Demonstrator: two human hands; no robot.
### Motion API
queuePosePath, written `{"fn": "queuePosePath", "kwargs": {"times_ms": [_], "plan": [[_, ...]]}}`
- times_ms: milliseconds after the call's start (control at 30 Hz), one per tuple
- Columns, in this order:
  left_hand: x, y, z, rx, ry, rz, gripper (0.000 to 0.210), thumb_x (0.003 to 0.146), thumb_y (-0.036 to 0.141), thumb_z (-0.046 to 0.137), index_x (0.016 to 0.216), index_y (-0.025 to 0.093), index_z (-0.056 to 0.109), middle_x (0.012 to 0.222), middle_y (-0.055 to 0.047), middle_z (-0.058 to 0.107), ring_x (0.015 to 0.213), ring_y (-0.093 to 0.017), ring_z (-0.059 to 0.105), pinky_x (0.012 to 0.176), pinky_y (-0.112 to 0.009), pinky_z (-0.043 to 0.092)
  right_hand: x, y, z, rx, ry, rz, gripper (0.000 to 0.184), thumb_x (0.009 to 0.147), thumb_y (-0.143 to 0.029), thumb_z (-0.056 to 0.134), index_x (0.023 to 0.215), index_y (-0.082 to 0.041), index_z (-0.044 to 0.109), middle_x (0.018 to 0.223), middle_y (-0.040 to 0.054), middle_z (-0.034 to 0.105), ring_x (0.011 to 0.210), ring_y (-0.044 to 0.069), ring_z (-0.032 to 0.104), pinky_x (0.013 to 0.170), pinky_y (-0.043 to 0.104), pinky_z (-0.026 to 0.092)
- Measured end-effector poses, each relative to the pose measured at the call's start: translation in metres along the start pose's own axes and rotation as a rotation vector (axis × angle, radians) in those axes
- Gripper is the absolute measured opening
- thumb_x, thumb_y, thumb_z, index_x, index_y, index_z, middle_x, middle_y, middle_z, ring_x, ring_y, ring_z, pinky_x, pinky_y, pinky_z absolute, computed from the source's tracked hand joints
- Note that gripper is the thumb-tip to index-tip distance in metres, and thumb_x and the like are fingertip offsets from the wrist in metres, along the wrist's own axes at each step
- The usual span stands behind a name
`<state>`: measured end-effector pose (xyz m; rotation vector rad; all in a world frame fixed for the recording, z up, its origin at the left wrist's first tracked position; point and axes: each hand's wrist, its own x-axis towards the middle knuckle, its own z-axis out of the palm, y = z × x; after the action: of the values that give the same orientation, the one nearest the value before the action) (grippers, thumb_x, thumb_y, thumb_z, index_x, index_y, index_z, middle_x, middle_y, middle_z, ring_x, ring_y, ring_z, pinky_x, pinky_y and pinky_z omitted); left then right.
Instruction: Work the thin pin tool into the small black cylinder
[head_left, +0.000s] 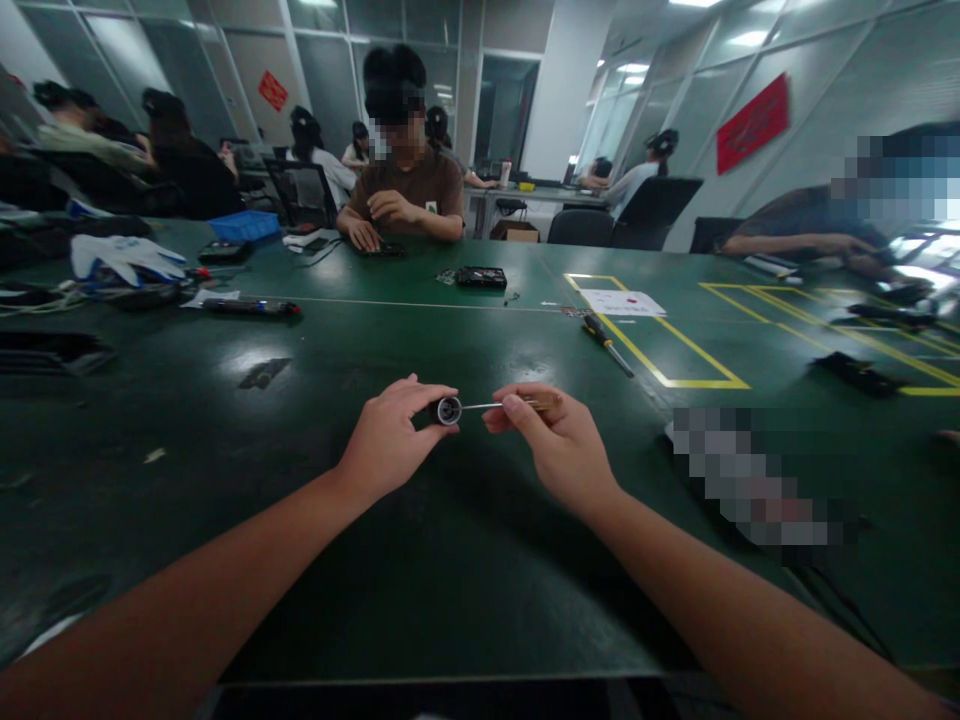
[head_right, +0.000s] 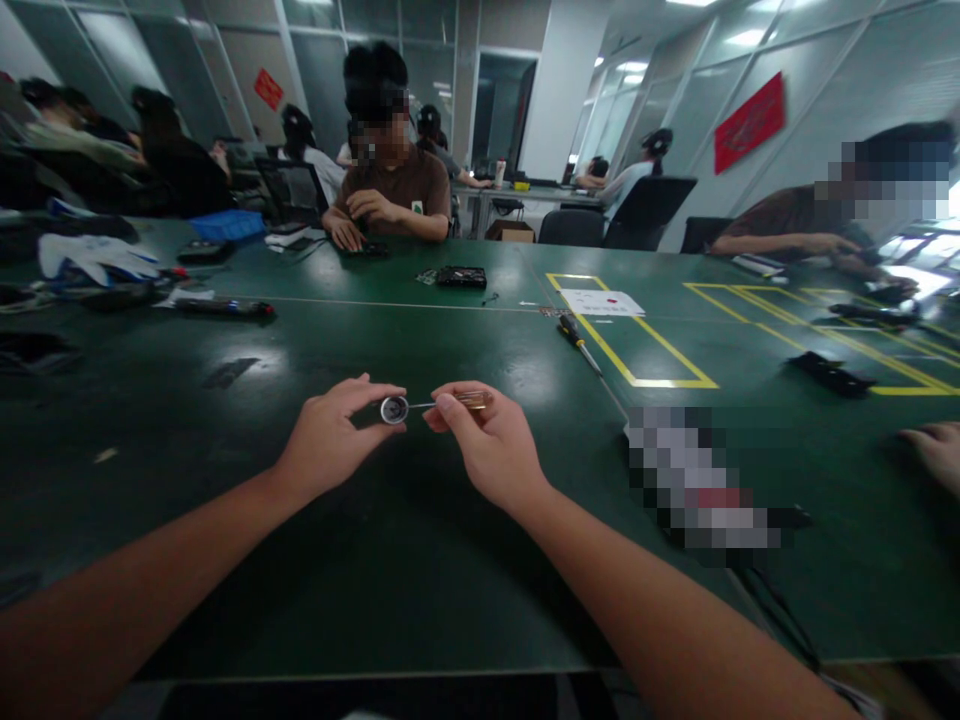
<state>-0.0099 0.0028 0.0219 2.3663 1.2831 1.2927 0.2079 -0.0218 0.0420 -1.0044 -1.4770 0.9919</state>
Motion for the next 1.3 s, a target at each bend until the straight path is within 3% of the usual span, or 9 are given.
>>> {"fn": "queuePosePath", "kwargs": {"times_ms": [167,467,533,700,1100,1200,1300], "plan": [[0.000,0.003,0.000,-0.021,-0.021,0.008,0.035,0.080,0.018,0.082,0.114,0.022,0.076,0.114,-0.004,0.079,0.109,-0.026,0.074,0.118,-0.057,0.044,0.010,0.006,0.001,0.345,0.043,0.176,0.029,0.085,-0.045,0.078,0.092,-0.018,0.072,0.078,0.0030,0.076,0.072,0.017,0.073,0.077,0.035,0.062],[0.001,0.002,-0.002,-0.004,0.003,-0.019,0.037,0.079,0.019,0.084,0.115,0.022,0.076,0.115,-0.005,0.079,0.110,-0.028,0.073,0.116,-0.058,0.046,0.015,0.005,-0.004,0.594,-0.032,0.397,0.017,0.085,-0.034,0.076,0.085,-0.017,0.072,0.072,0.0027,0.074,0.066,0.015,0.069,0.071,0.031,0.060],[0.001,0.001,-0.001,0.003,0.010,-0.022,0.038,0.079,0.018,0.084,0.116,0.021,0.076,0.115,-0.006,0.079,0.110,-0.027,0.073,0.116,-0.057,0.047,0.015,0.005,-0.005,0.588,-0.004,0.355,0.018,0.084,-0.035,0.077,0.084,-0.018,0.072,0.070,0.0021,0.074,0.064,0.015,0.069,0.069,0.030,0.060],[0.001,0.003,-0.002,0.030,0.003,-0.030,0.039,0.078,0.018,0.085,0.116,0.021,0.076,0.114,-0.006,0.079,0.109,-0.028,0.074,0.115,-0.055,0.048,0.011,0.005,-0.005,0.376,0.062,0.094,0.022,0.084,-0.040,0.081,0.092,-0.020,0.076,0.079,0.0020,0.078,0.075,0.017,0.074,0.076,0.033,0.061],[0.002,-0.003,0.001,-0.001,-0.010,0.007,0.037,0.079,0.016,0.083,0.116,0.020,0.076,0.113,-0.006,0.079,0.105,-0.025,0.074,0.117,-0.055,0.045,-0.007,0.000,-0.004,-0.290,-0.069,-0.184,0.018,0.098,-0.036,0.065,0.108,-0.024,0.074,0.098,0.0051,0.082,0.088,0.021,0.078,0.082,0.037,0.061],[0.003,-0.003,0.001,-0.015,-0.009,0.030,0.037,0.080,0.014,0.082,0.116,0.019,0.076,0.113,-0.006,0.079,0.105,-0.024,0.074,0.118,-0.056,0.044,-0.006,0.000,-0.005,-0.319,-0.070,-0.194,0.017,0.098,-0.036,0.066,0.107,-0.024,0.075,0.099,0.0052,0.082,0.089,0.022,0.079,0.083,0.037,0.061],[0.002,-0.004,0.001,-0.020,-0.012,0.045,0.038,0.079,0.012,0.082,0.116,0.019,0.076,0.114,-0.006,0.079,0.108,-0.024,0.073,0.118,-0.056,0.044,-0.003,0.000,-0.005,-0.196,-0.047,-0.153,0.018,0.098,-0.037,0.066,0.106,-0.022,0.074,0.094,0.0050,0.082,0.089,0.021,0.079,0.082,0.035,0.062]]}}
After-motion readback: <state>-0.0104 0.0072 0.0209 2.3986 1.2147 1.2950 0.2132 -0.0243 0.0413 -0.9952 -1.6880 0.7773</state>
